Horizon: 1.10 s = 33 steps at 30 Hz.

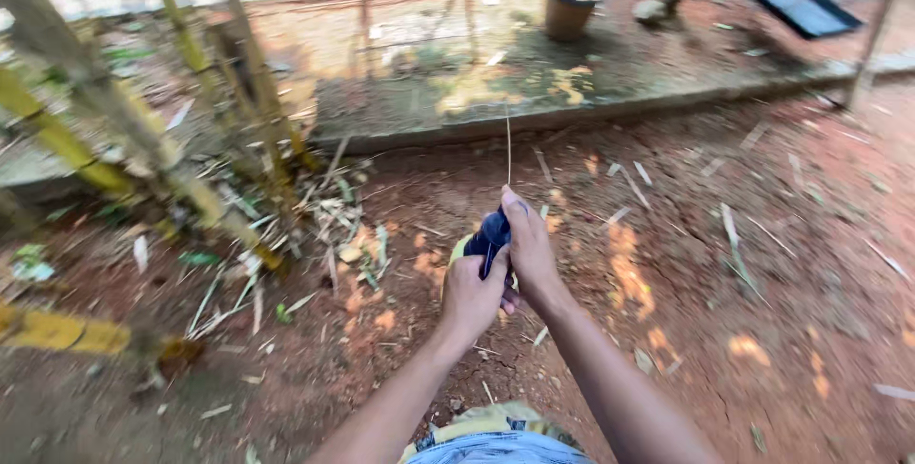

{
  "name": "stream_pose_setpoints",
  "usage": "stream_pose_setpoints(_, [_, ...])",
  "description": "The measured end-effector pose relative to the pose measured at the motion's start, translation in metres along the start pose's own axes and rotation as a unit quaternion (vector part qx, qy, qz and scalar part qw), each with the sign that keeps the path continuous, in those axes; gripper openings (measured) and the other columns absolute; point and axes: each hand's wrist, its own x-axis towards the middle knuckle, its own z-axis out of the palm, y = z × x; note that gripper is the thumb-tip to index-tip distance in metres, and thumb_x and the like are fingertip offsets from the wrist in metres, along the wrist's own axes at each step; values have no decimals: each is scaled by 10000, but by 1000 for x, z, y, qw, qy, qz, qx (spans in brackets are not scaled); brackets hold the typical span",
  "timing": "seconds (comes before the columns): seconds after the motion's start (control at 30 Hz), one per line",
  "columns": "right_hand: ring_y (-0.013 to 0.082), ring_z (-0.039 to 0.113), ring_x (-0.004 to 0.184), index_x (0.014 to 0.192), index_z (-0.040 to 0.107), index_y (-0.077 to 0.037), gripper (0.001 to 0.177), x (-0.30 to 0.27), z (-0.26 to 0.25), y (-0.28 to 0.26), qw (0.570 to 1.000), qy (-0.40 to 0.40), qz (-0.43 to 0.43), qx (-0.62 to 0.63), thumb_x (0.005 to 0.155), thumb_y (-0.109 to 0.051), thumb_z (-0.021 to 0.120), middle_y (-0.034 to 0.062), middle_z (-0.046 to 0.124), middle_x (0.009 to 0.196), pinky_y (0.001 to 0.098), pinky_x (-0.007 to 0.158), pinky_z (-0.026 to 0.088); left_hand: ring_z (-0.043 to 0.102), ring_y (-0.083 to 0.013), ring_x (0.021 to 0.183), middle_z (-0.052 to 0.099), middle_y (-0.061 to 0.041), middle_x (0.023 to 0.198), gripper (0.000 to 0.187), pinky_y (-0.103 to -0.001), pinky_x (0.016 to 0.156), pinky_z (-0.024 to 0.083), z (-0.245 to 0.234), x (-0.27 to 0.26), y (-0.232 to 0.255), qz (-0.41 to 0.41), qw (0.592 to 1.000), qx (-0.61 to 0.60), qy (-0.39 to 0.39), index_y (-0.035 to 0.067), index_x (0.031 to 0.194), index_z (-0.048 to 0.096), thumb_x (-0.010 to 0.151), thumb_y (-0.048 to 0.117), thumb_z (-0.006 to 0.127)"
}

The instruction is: The person pumps a pressure sprayer bottle and sprays liquid onto various potted plants and plants in the ground.

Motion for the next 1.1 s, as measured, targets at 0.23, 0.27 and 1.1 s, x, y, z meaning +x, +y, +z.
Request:
stream_pose_setpoints(0.23, [119,506,704,999,619,-15,402,29,-64,-48,995,92,-32,-39,1054,-404,533,28,580,842,308,616,428,713,-157,485,706,-100,616,463,-311,459,582,56,45,52,19,995,-12,-97,-56,819,682,1033,337,564])
stream_pose_setpoints(0.27, [119,506,704,999,619,-15,402,36,-70,-53,994,97,-32,-42,1054,-404,533,28,580,842,308,616,428,711,-158,491,713,-101,618,465,-298,471,583,63,53,60,14,994,-12,-108,-49,821,698,1035,340,558])
stream_pose_setpoints(1.1, [141,527,670,1260,666,-75,487,362,-240,-104,994,88,-29,-57,972,-423,482,57,631,889,312,604,457,535,-116,461,564,-37,595,405,-282,408,442,247,369,130,-7,984,-158,-86,13,767,590,1040,310,568])
